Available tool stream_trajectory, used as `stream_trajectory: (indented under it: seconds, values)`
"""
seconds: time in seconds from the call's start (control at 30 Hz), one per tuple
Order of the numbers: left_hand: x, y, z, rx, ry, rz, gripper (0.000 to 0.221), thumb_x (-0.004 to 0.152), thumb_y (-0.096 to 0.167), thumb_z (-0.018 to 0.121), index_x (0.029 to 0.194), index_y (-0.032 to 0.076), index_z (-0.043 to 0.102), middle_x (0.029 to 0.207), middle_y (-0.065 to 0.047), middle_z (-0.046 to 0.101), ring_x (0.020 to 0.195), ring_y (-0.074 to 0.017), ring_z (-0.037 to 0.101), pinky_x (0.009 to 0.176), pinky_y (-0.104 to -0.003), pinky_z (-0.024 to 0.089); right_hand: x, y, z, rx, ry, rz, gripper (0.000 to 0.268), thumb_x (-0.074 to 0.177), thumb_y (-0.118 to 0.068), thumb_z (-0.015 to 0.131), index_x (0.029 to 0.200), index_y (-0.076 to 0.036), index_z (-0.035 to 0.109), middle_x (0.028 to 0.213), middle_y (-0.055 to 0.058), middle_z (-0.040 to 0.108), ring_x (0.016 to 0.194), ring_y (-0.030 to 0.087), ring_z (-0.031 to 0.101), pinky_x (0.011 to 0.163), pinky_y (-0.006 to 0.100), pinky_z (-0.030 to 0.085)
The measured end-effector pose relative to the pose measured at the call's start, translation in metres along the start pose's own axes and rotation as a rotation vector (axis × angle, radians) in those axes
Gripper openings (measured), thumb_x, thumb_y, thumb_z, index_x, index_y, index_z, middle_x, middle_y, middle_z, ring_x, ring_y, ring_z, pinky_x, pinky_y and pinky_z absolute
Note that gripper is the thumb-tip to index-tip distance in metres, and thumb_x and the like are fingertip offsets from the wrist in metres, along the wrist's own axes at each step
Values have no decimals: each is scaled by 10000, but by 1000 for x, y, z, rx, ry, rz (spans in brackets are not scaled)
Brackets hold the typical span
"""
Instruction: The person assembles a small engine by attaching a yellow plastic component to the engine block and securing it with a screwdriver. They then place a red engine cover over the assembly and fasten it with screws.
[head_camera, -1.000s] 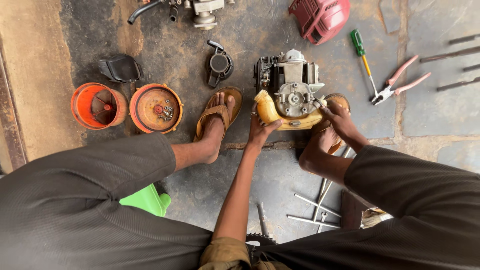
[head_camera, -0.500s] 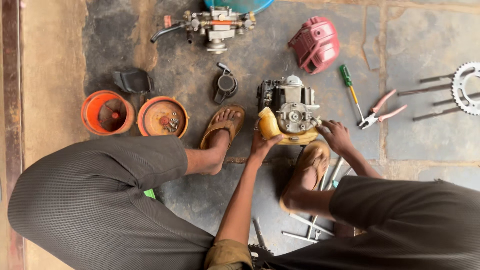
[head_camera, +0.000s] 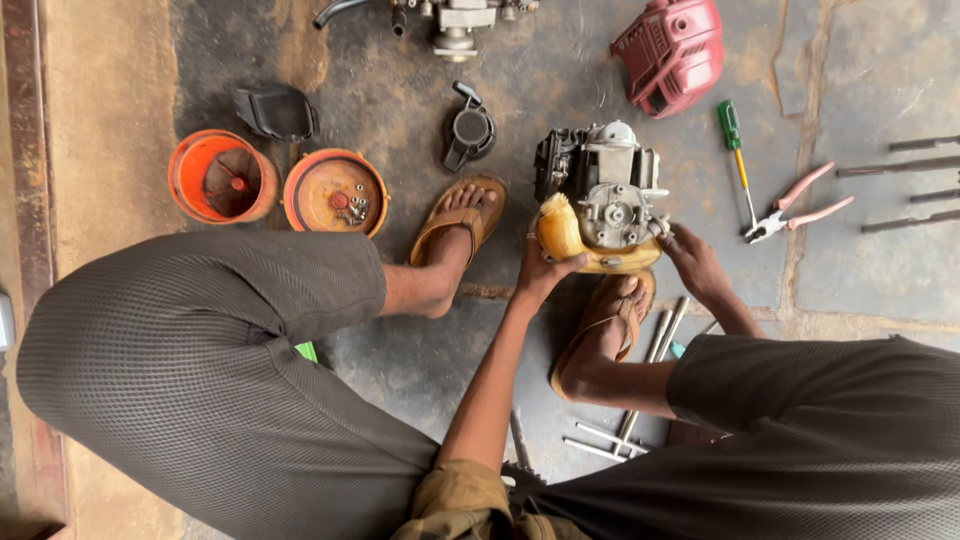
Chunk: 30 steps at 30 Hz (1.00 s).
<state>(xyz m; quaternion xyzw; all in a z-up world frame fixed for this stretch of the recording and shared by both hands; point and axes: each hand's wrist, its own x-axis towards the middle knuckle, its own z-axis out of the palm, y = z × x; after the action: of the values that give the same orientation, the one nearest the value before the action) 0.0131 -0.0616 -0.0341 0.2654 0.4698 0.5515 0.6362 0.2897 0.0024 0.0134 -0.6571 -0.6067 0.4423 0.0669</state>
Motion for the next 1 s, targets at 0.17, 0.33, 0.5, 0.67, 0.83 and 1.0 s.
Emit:
stream_trajectory:
  seconds: [0.17,0.33,0.5,0.67,0.83,1.0]
  values:
    - [4,17,4,15,-3,-9,1111,696,218,906,1591,81,264,1450,-110,499,1326,-248,526,1108,-395,470,7,2,3,100,11,-45,644,1055,-508,445,1459,-11,513,1356,261,635,1304,363,580,1078,453,438]
    - [0,22,4,16,-26,14,1096,715,232,912,1608,50,303,1456,-148,513,1349,-273,530,1130,-408,475,14,24,6,238,10,-148,553,1092,-410,448,1487,-25,480,1339,219,644,1278,306,599,1090,398,439]
    - [0,15,8,22,51,52,1146,670,284,927,1588,78,272,1468,-121,488,1340,-256,516,1102,-390,478,12,1,-74,69,-223,-58,528,1002,-382,570,1440,-86,557,1315,111,680,1253,231,625,1059,383,468]
    - [1,6,11,40,57,41,1042,678,390,916,1518,19,423,1382,-163,592,1272,-287,595,1080,-391,518,30,-97,-172,-368,-531,129,614,880,-520,668,1428,-262,569,1298,77,710,1246,232,704,1137,416,495]
    - [-9,-3,18,111,157,7,1041,681,448,921,1493,3,447,1379,-146,583,1281,-256,574,1121,-371,505,56,-203,-131,-598,-397,-115,664,877,-491,746,1454,-213,570,1266,112,724,1205,274,689,1025,429,563]
    - [-13,-8,22,185,224,69,960,734,384,942,1472,-12,473,1396,-162,595,1271,-272,584,1095,-406,501,111,-280,40,-457,-389,-516,721,822,-331,729,1479,-155,487,1235,182,658,981,311,744,870,428,595]
